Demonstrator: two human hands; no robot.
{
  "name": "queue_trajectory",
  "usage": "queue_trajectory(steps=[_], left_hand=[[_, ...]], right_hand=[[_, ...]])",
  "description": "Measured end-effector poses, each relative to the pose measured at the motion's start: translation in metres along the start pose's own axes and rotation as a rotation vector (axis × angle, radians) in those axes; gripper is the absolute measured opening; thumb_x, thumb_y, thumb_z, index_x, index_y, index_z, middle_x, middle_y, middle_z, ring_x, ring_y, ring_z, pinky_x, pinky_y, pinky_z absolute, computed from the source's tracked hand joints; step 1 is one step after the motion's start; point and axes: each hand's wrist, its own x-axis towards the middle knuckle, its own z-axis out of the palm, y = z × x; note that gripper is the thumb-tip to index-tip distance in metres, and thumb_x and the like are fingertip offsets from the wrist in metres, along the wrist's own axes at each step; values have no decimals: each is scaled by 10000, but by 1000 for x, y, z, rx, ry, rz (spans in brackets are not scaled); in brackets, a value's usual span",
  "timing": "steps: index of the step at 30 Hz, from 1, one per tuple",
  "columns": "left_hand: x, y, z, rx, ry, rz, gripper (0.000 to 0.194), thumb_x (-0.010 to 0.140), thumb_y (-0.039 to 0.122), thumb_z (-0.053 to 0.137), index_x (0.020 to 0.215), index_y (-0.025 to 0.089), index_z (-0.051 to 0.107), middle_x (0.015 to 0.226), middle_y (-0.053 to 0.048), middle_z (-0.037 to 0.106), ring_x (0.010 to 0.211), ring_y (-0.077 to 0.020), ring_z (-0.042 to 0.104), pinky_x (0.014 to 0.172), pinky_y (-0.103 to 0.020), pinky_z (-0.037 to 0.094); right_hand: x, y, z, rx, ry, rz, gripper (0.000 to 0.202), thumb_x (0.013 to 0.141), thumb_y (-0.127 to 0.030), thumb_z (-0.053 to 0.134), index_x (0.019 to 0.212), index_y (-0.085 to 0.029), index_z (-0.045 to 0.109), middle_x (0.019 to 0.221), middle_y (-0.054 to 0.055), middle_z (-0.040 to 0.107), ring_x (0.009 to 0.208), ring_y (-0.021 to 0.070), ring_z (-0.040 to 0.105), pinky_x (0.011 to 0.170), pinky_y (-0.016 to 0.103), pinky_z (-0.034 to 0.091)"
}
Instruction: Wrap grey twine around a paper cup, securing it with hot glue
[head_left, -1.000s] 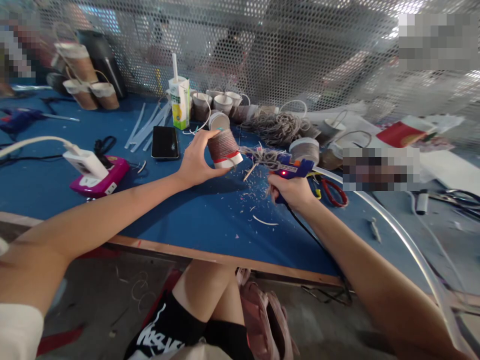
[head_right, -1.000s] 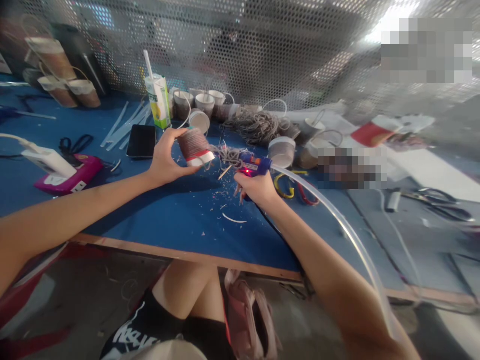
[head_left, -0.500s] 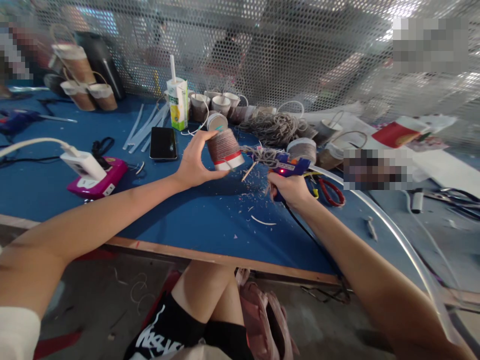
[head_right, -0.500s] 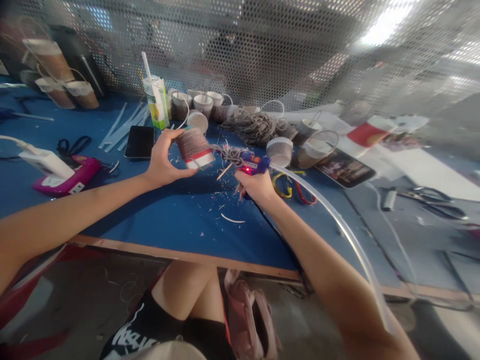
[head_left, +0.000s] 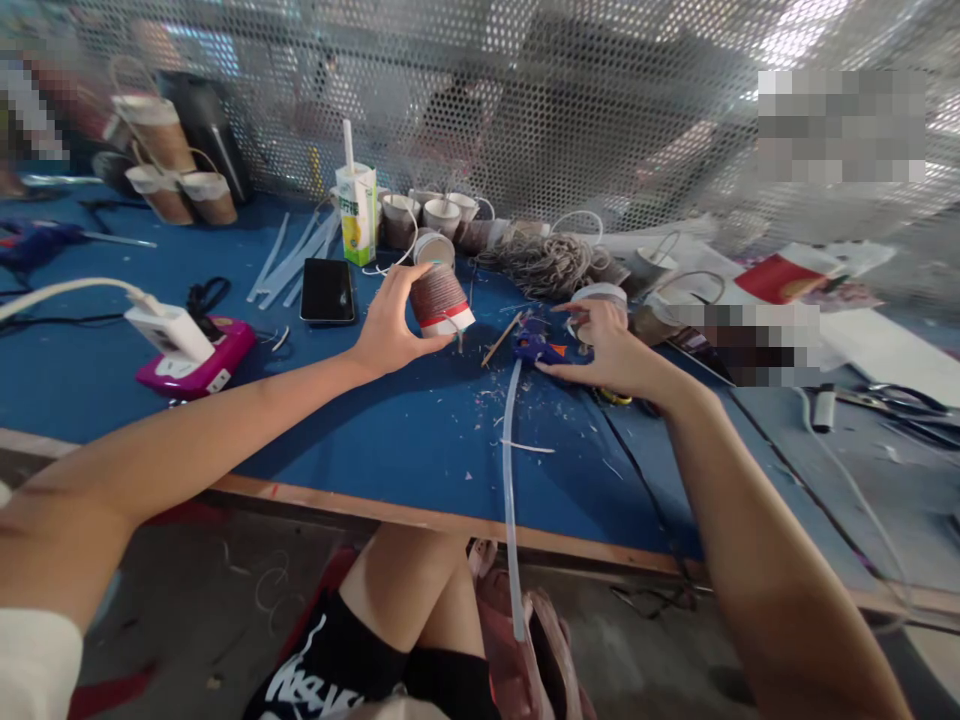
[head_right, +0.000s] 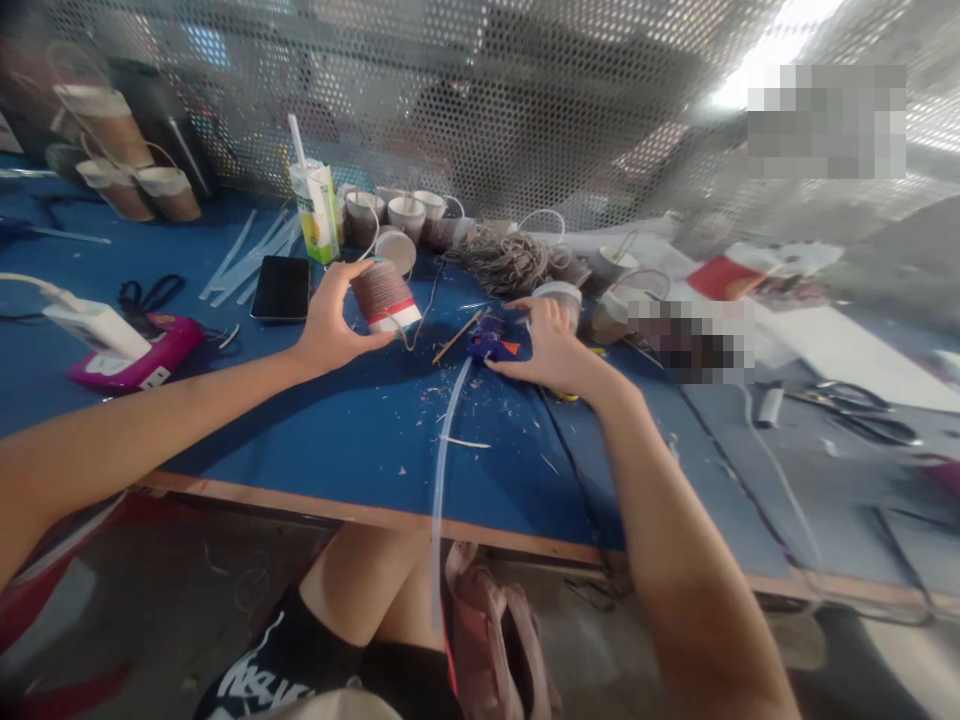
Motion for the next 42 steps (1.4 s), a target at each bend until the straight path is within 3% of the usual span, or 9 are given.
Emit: queue_trajectory(steps=[3, 5, 11, 16, 22, 27, 34, 38, 42], left_hand=[[0, 1, 1, -18, -20, -19, 736, 713, 641, 677, 1256, 215, 420, 1129, -108, 604, 1053, -278, 603, 923, -456, 507], [0, 1, 1, -29, -20, -37, 742, 710, 666, 664, 1249, 217, 423, 1129, -106, 601, 1058, -274, 601, 929, -449, 506], [-1, 9, -1, -110, 29, -19, 794, 736, 765, 556, 1290, 227, 375, 1171, -117, 565, 1103, -271, 592, 932, -430, 516], [-1, 13, -5, -136, 11, 12, 828, 724, 774, 565, 1320, 245, 339, 1202, -119, 544, 1132, -282, 575, 950, -451, 509], [2, -1, -1, -81, 86, -28, 796, 714, 737, 617, 1287, 239, 376, 1155, -112, 553, 1099, -275, 578, 943, -447, 499], [2, -2, -1, -110, -75, -13, 775, 707, 733, 615, 1257, 221, 426, 1122, -110, 585, 1052, -266, 596, 909, -437, 515], [0, 1, -6, -289, -168, 71, 768, 727, 668, 637, 1307, 217, 415, 1199, -129, 579, 1112, -268, 597, 944, -424, 520], [0, 1, -5, -359, -195, 50, 770, 723, 673, 633, 1300, 203, 439, 1209, -136, 586, 1122, -259, 603, 957, -410, 522], [0, 2, -4, -360, -216, -54, 763, 679, 685, 659, 1246, 197, 507, 1196, -132, 619, 1080, -258, 626, 897, -399, 547]], right_hand=[[-9, -20, 4, 119, 168, -138, 439, 793, -435, 629, 1127, -166, 535, 1172, 183, 577, 1099, 309, 517, 979, 505, 441], [-15, -39, 15, 71, 256, -203, 431, 763, -435, 656, 1097, -190, 537, 1098, 144, 612, 1088, 321, 509, 977, 542, 435], [-26, -75, 48, 155, 190, -282, 625, 725, -438, 690, 1235, -183, 435, 1224, 159, 535, 1118, 304, 508, 945, 512, 479], [-22, -72, 54, 419, 53, -185, 466, 716, -462, 697, 1057, -194, 526, 1138, 136, 540, 1000, 243, 584, 840, 417, 529], [-19, -68, 38, 682, -68, -65, 437, 713, -601, 705, 801, -199, 559, 613, -22, 550, 554, 106, 515, 550, 270, 463], [-15, -62, 26, 683, 123, -14, 452, 722, -640, 678, 694, -195, 606, 534, -35, 515, 460, 79, 439, 455, 242, 366], [-8, -49, 34, 667, 186, 44, 452, 728, -652, 655, 690, -211, 566, 568, -23, 556, 497, 105, 483, 535, 274, 409], [-6, -44, 42, 503, 272, 27, 325, 776, -528, 647, 817, -207, 609, 783, 31, 648, 724, 160, 587, 690, 316, 464], [-8, -44, 40, 428, 445, 142, 335, 811, -540, 574, 920, -224, 575, 998, 73, 658, 851, 191, 594, 756, 352, 486]])
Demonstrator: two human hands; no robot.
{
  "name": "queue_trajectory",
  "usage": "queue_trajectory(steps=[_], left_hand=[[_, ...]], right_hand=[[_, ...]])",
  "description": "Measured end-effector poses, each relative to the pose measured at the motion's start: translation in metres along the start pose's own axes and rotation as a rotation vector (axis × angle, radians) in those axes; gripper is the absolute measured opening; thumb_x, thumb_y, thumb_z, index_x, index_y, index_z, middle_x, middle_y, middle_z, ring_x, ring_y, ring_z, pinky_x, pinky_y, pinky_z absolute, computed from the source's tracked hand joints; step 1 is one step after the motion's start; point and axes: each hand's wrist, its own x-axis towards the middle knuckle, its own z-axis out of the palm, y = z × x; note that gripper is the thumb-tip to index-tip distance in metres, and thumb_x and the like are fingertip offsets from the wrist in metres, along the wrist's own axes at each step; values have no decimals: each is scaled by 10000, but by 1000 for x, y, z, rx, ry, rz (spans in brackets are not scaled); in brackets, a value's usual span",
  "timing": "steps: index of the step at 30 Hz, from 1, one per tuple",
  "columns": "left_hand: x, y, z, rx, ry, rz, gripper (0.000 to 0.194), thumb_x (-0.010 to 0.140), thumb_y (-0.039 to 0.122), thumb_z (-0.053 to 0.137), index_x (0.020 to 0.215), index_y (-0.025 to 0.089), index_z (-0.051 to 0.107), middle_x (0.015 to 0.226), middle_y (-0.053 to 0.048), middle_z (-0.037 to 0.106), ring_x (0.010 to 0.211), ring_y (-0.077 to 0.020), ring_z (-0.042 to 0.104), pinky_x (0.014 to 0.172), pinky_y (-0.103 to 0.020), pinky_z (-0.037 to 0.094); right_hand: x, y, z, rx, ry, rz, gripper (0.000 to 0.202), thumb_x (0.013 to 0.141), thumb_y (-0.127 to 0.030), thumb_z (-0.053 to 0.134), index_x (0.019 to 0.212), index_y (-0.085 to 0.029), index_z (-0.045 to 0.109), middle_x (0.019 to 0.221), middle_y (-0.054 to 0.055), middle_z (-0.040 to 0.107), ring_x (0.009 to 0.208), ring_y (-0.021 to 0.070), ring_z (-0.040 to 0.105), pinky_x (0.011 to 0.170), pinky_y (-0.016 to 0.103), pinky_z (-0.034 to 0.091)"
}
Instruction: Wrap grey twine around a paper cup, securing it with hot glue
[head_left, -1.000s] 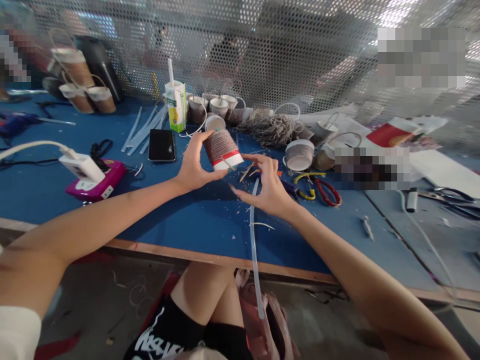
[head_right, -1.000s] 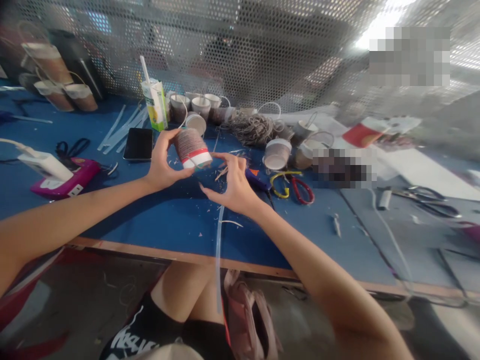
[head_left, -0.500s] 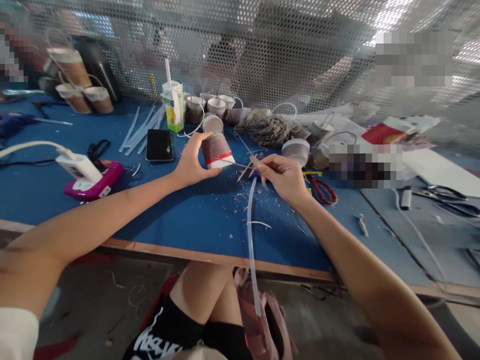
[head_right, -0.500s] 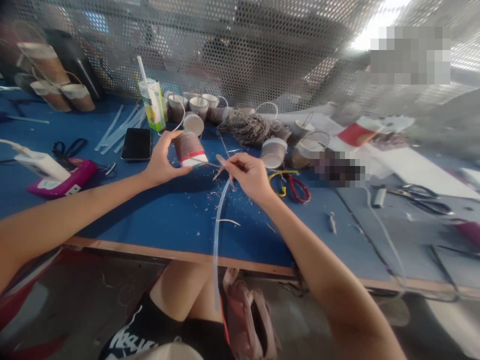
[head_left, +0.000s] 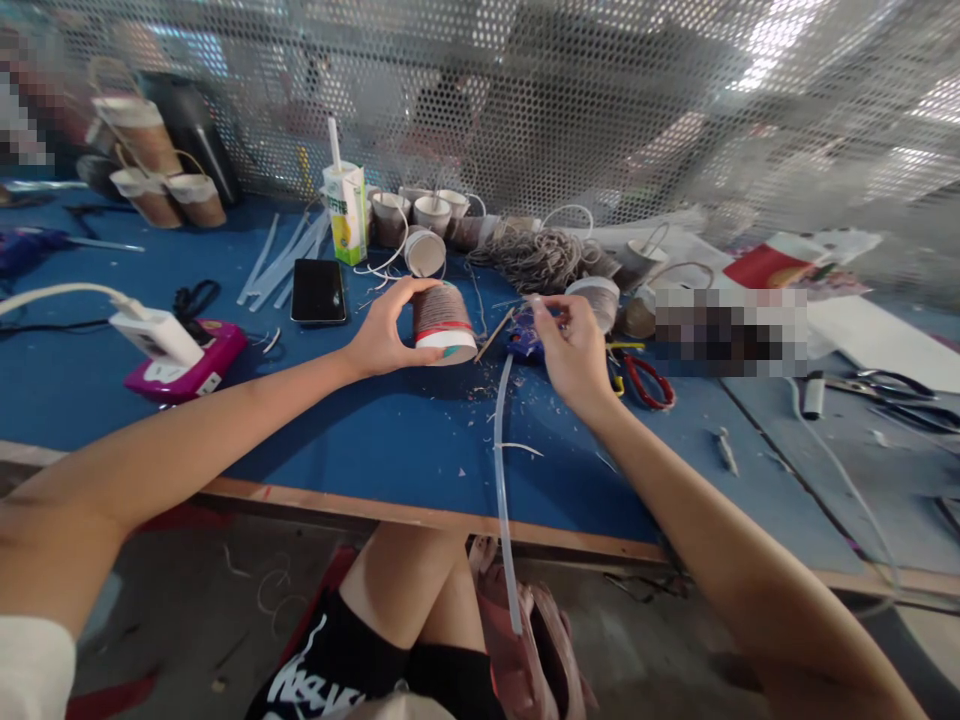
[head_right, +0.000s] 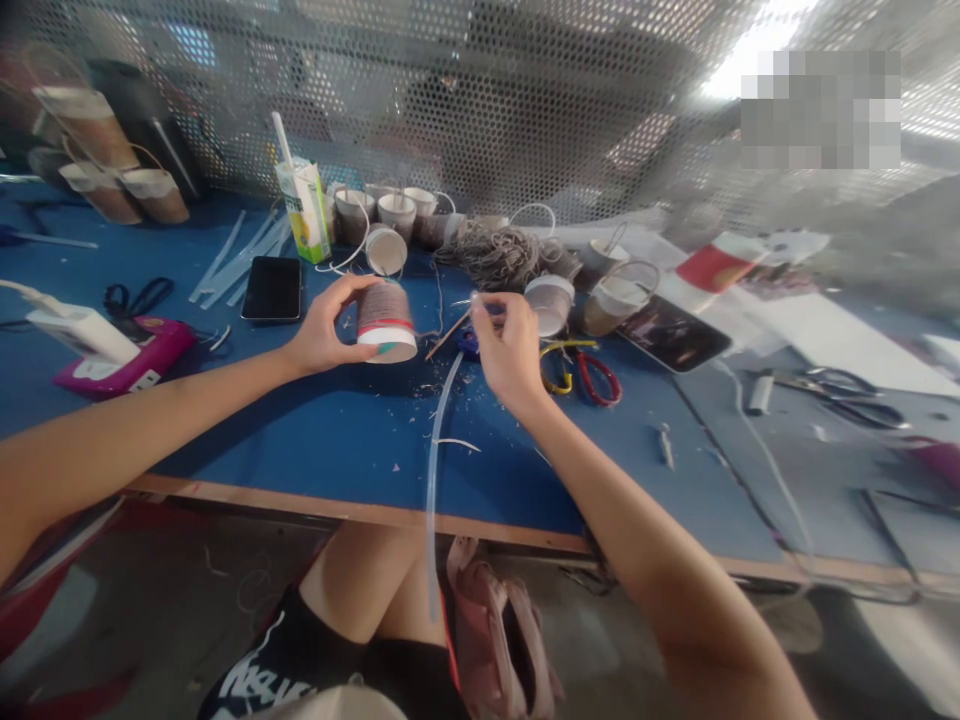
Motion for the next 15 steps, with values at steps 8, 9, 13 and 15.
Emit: queue_trajectory(steps=[8, 9, 13, 15], left_hand=[[1, 4, 2, 139, 21, -4, 735, 618, 613, 745, 1187, 191, 546, 1118, -108, 663, 1006, -238, 648, 868, -384, 544], [2, 5, 2, 147, 26, 12, 736, 619, 607, 748, 1188, 188, 545, 1118, -106, 665, 1016, -239, 647, 880, -385, 540], [2, 7, 2, 155, 44, 65, 710, 642, 572, 748, 1188, 167, 545, 1109, -104, 667, 1019, -238, 648, 886, -382, 535], [3, 8, 2, 151, 62, 93, 704, 646, 560, 749, 1190, 164, 542, 1103, -104, 666, 1012, -237, 650, 880, -380, 535]], right_hand=[[-24, -34, -6, 612, -517, -21, 299, 877, -531, 505, 816, -246, 441, 1078, 18, 696, 446, 64, 430, 430, 263, 419], [-27, -35, -4, 626, -607, -36, 302, 892, -528, 498, 827, -237, 449, 1070, 27, 699, 434, 53, 422, 412, 249, 406], [-32, -34, 1, 639, -715, -84, 324, 922, -532, 480, 886, -210, 467, 1144, 66, 673, 439, 24, 407, 390, 211, 408], [-31, -32, 2, 632, -699, -76, 330, 926, -535, 475, 884, -208, 464, 1128, 69, 672, 409, 16, 374, 374, 209, 416]])
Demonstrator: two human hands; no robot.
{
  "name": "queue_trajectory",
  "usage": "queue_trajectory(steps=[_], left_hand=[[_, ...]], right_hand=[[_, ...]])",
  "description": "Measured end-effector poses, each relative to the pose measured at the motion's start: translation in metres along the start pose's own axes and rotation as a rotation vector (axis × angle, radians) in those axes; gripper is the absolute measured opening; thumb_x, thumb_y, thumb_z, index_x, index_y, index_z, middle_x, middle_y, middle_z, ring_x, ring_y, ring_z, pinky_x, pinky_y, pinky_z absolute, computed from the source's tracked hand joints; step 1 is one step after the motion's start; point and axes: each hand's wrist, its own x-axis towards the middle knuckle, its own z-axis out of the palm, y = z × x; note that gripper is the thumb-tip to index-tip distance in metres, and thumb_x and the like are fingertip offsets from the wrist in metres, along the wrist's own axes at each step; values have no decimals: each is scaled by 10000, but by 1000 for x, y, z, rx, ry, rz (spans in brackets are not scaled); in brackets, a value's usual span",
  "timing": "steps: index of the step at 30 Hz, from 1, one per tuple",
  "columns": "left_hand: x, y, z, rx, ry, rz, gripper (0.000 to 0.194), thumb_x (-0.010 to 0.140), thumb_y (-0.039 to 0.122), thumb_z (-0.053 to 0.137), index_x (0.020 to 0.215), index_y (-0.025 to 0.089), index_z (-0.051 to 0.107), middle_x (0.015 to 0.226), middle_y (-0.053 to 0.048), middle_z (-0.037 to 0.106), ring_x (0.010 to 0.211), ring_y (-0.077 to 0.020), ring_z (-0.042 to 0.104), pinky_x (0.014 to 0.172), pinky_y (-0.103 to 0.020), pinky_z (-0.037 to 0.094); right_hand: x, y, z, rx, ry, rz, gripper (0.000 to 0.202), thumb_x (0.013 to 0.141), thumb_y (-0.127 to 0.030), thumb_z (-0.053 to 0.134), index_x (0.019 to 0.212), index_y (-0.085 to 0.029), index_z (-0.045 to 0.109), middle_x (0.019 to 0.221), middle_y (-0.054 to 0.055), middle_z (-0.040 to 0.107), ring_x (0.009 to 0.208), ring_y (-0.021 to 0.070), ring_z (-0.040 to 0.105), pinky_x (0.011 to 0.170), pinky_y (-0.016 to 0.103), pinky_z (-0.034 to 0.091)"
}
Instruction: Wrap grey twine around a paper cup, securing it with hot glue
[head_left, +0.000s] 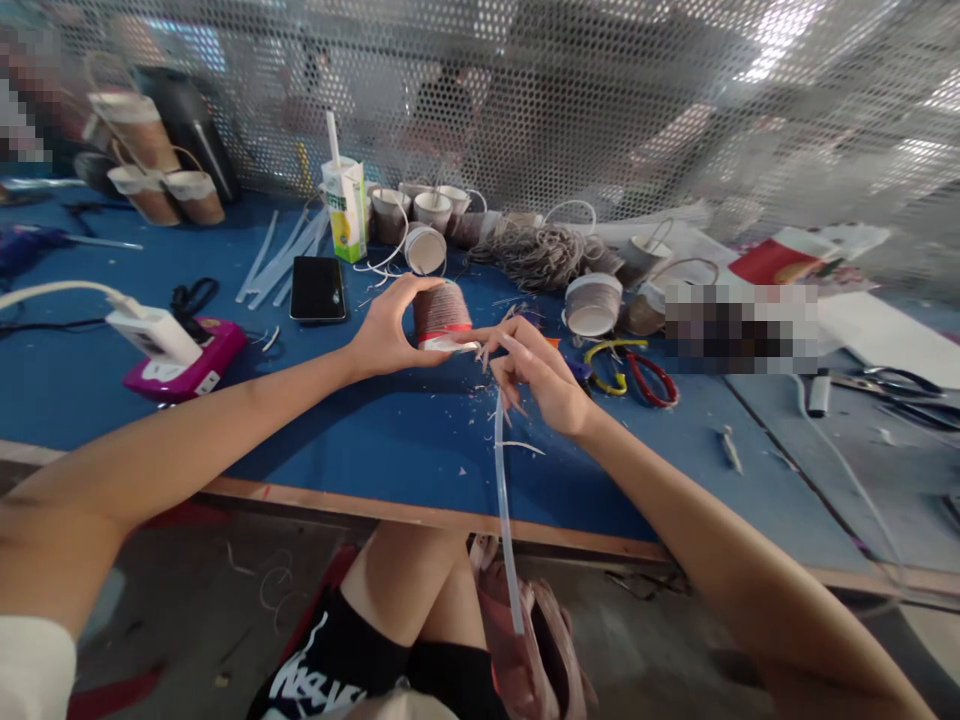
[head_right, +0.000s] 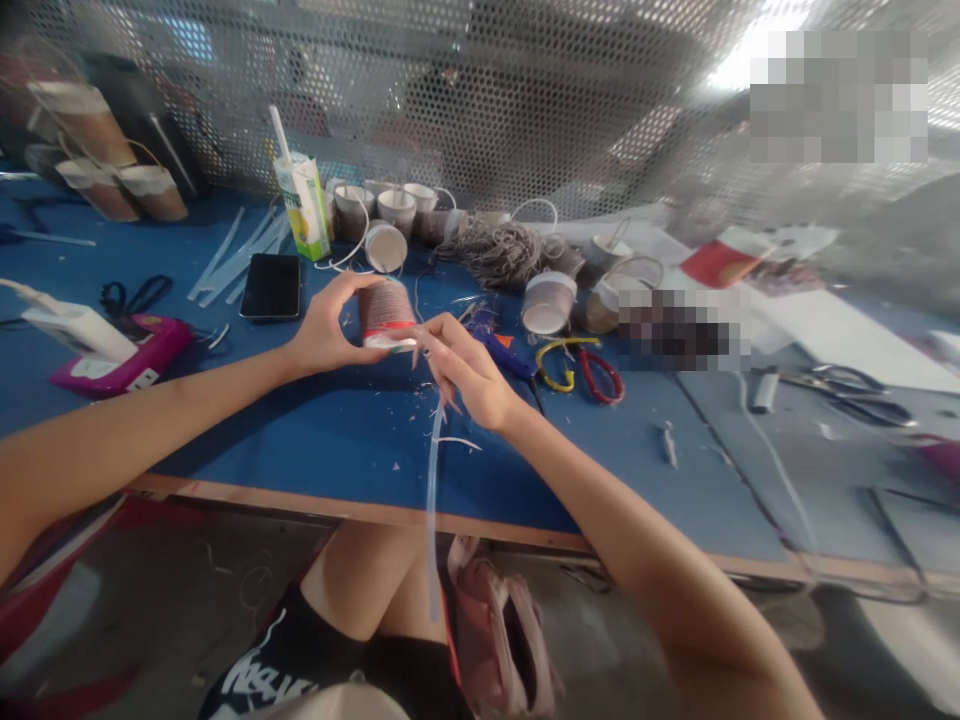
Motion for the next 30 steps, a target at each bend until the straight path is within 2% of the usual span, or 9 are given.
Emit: queue_trajectory(steps=[6, 9, 12, 14, 16, 18, 21, 24, 30], left_hand=[[0, 1, -2, 4, 31, 37, 713, 644, 542, 759, 1214, 191, 513, 1099, -89, 650, 1017, -245, 639, 875, -392, 529], [0, 1, -3, -12, 32, 49, 728, 641, 539, 768, 1228, 199, 504, 1111, -90, 641, 1011, -245, 635, 866, -394, 529], [0, 0, -3, 9, 49, 56, 720, 644, 535, 769, 1222, 193, 511, 1086, -88, 646, 992, -239, 642, 855, -388, 534], [0, 0, -1, 37, 60, 56, 716, 643, 542, 769, 1213, 190, 518, 1064, -84, 653, 978, -234, 647, 848, -383, 537], [0, 1, 0, 52, 65, 55, 717, 646, 559, 763, 1209, 189, 520, 1063, -84, 659, 977, -232, 650, 853, -383, 538], [0, 3, 2, 58, 71, 59, 719, 656, 585, 751, 1208, 186, 520, 1063, -84, 663, 980, -232, 649, 861, -385, 536], [0, 5, 3, 61, 79, 75, 716, 676, 627, 720, 1198, 177, 525, 1043, -82, 667, 972, -229, 654, 857, -383, 538], [0, 8, 2, 65, 95, 73, 718, 681, 651, 704, 1187, 173, 527, 1040, -81, 670, 973, -228, 658, 853, -381, 542], [0, 7, -1, 59, 117, 69, 715, 676, 597, 746, 1205, 181, 503, 1094, -93, 659, 1015, -237, 654, 886, -394, 547]], right_hand=[[7, 4, -11, 123, 184, 51, 360, 896, -570, 482, 807, -223, 447, 1113, 61, 691, 310, 5, 290, 273, 226, 359], [12, 9, -20, 167, 299, 78, 391, 860, -594, 501, 749, -224, 445, 948, 44, 725, 279, 16, 266, 239, 232, 320], [11, 12, -23, 104, 500, -52, 365, 849, -554, 524, 720, -227, 427, 742, -5, 693, 260, 29, 253, 227, 221, 274], [8, 12, -20, 31, 561, -178, 307, 859, -496, 543, 749, -228, 438, 746, -17, 680, 277, 31, 264, 246, 221, 270], [3, 10, -14, -106, 432, -274, 253, 891, -452, 527, 806, -221, 468, 876, 13, 692, 329, 31, 314, 303, 233, 312], [-1, 8, -8, -299, 180, -329, 244, 932, -446, 470, 868, -211, 489, 960, 44, 684, 396, 39, 362, 389, 252, 352], [-3, 7, -3, -498, -78, -301, 269, 961, -462, 409, 951, -206, 492, 867, 28, 668, 452, 60, 383, 469, 263, 346], [-2, 6, -3, -508, -56, -228, 273, 978, -459, 388, 979, -206, 489, 878, 23, 667, 464, 58, 382, 469, 249, 334], [-2, 7, -8, -271, 160, -174, 276, 966, -467, 431, 924, -207, 515, 1039, 41, 672, 424, 29, 364, 384, 211, 397]])
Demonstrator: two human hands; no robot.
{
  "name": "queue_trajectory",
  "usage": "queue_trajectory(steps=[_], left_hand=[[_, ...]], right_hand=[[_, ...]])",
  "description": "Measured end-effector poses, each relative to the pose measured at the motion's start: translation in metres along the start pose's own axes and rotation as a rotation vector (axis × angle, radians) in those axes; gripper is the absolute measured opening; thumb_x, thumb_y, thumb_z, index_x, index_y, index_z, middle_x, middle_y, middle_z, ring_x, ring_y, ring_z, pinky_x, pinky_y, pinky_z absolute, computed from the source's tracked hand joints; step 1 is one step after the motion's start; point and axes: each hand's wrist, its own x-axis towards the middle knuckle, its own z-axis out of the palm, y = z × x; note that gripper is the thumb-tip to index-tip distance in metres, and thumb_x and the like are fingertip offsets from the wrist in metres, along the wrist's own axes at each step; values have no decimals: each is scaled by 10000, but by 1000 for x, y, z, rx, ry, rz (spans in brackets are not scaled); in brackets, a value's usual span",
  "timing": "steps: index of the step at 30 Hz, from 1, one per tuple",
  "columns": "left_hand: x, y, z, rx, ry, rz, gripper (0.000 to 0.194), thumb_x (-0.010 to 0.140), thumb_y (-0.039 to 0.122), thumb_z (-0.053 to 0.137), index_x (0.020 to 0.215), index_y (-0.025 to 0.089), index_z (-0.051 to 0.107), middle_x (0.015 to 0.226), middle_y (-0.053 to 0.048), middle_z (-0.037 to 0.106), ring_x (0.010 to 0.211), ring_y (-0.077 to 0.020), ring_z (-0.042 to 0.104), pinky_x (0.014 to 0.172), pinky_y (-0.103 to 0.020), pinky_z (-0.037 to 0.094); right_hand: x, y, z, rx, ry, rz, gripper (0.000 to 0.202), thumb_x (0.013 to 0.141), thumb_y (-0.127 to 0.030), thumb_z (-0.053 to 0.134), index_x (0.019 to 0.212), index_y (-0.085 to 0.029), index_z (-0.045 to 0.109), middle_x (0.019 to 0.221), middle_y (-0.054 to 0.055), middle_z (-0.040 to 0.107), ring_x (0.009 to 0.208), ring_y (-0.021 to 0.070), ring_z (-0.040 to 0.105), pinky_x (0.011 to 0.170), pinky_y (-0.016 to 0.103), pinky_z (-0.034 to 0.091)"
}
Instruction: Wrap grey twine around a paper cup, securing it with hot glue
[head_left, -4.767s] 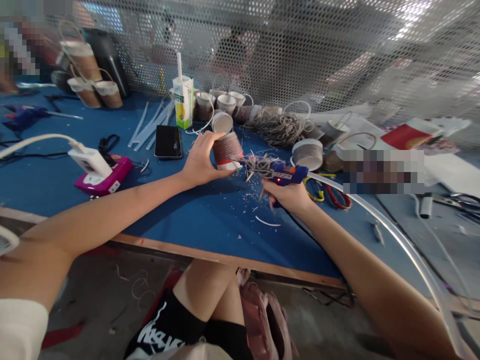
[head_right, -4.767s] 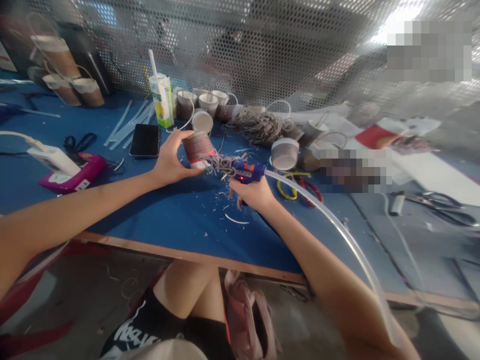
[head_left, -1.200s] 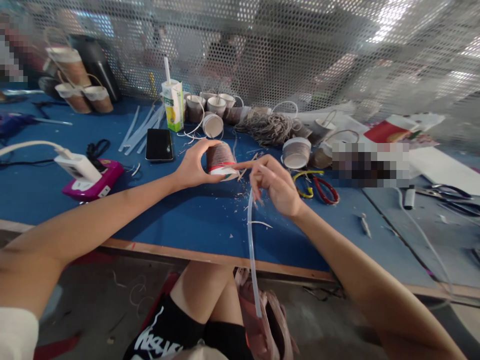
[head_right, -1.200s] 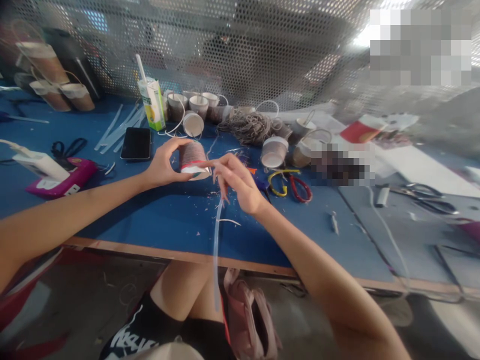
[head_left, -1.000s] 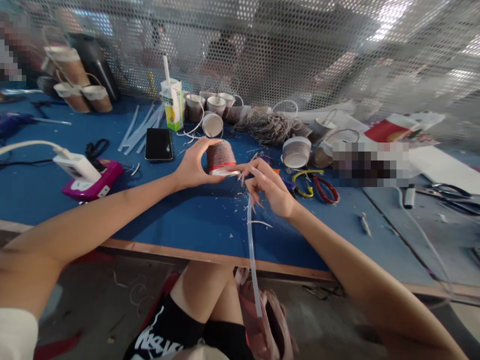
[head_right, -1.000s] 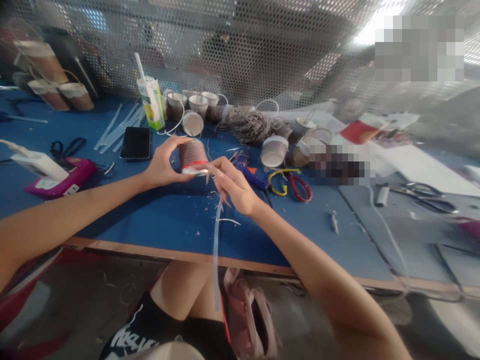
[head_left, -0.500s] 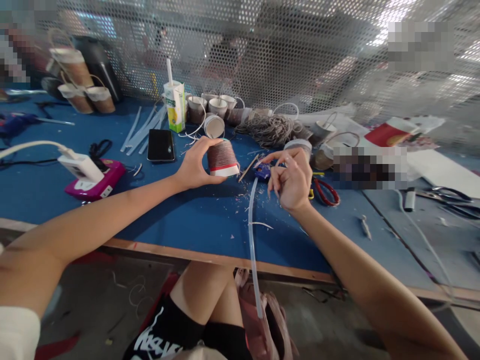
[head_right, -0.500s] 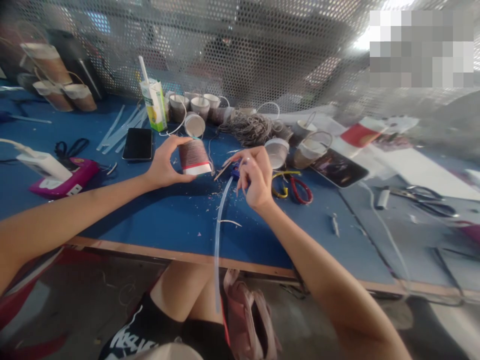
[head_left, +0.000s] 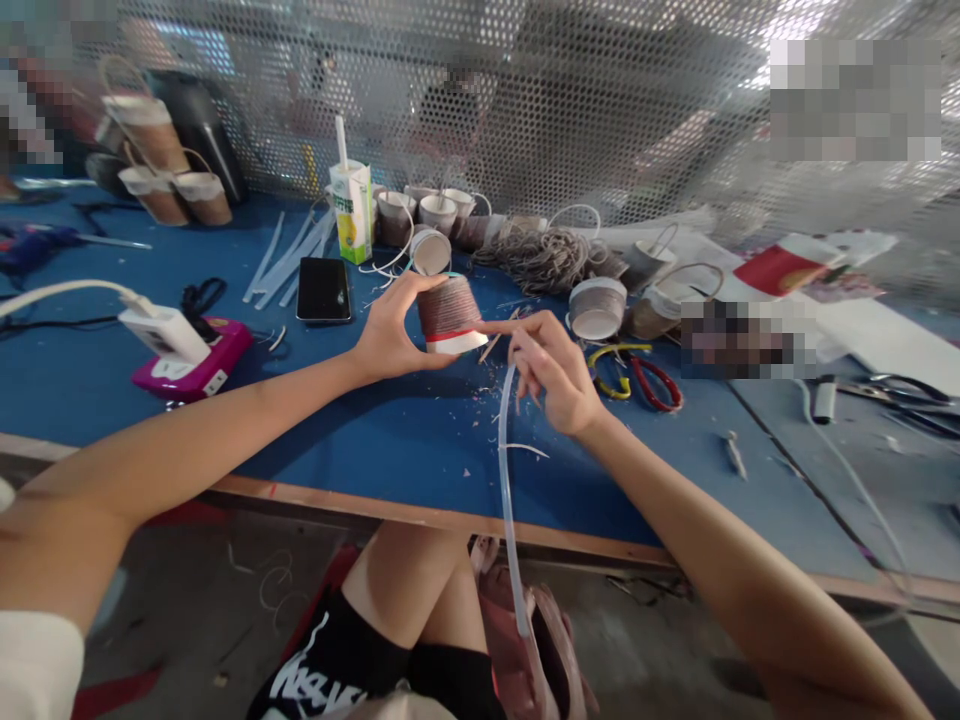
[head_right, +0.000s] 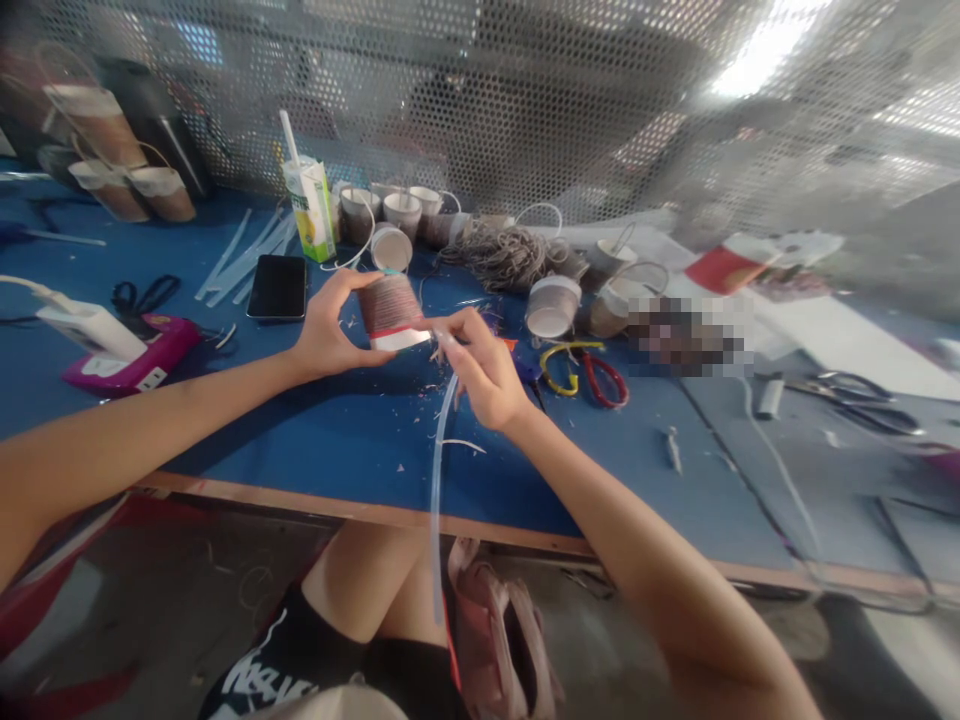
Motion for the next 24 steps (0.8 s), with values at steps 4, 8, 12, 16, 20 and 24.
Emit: queue_trajectory(steps=[4, 8, 12, 16, 20, 24], left_hand=[[0, -5, -1, -35, 1, -14, 736, 682, 634, 723, 1221, 189, 496, 1096, -100, 636, 1031, -245, 644, 886, -403, 553], [-2, -11, 1, -176, -82, -11, 794, 713, 665, 687, 1320, 221, 434, 1228, -124, 590, 1146, -262, 607, 964, -420, 527], [-6, -16, 4, -350, -192, -14, 850, 732, 680, 660, 1416, 292, 338, 1444, -139, 455, 1372, -304, 450, 1119, -482, 423], [-8, -17, 5, -417, -288, -40, 899, 715, 737, 619, 1447, 324, 298, 1481, -135, 419, 1443, -326, 346, 1185, -545, 325], [-5, -10, 1, -382, -370, -40, 941, 720, 680, 668, 1480, 303, 260, 1530, -147, 361, 1461, -328, 314, 1191, -542, 316], [-2, 2, -2, -365, -344, -7, 957, 768, 578, 680, 1512, 264, 166, 1517, -163, 387, 1424, -305, 390, 1175, -499, 356]], right_hand=[[2, 10, -6, 66, 303, -72, 225, 941, -440, 497, 868, -227, 517, 846, -11, 643, 356, 18, 300, 300, 189, 326], [6, 17, -13, 17, 388, -222, 266, 852, -447, 642, 995, -285, 485, 1116, 11, 597, 417, 3, 363, 313, 180, 331], [8, 20, -16, -119, 41, -153, 841, 639, -426, 847, 1314, -381, 346, 1539, 115, 281, 532, 11, 448, 353, 197, 391], [9, 23, -15, -116, -69, -63, 921, 657, -390, 841, 1398, -404, 294, 1532, 131, 298, 512, 0, 403, 395, 208, 448], [8, 24, -13, -96, -37, -32, 867, 663, -327, 838, 1365, -375, 331, 1451, 121, 400, 478, -2, 391, 370, 203, 414], [8, 21, -12, -136, -42, -40, 810, 690, -286, 815, 1341, -344, 335, 1460, 138, 403, 463, -8, 383, 359, 196, 379]])
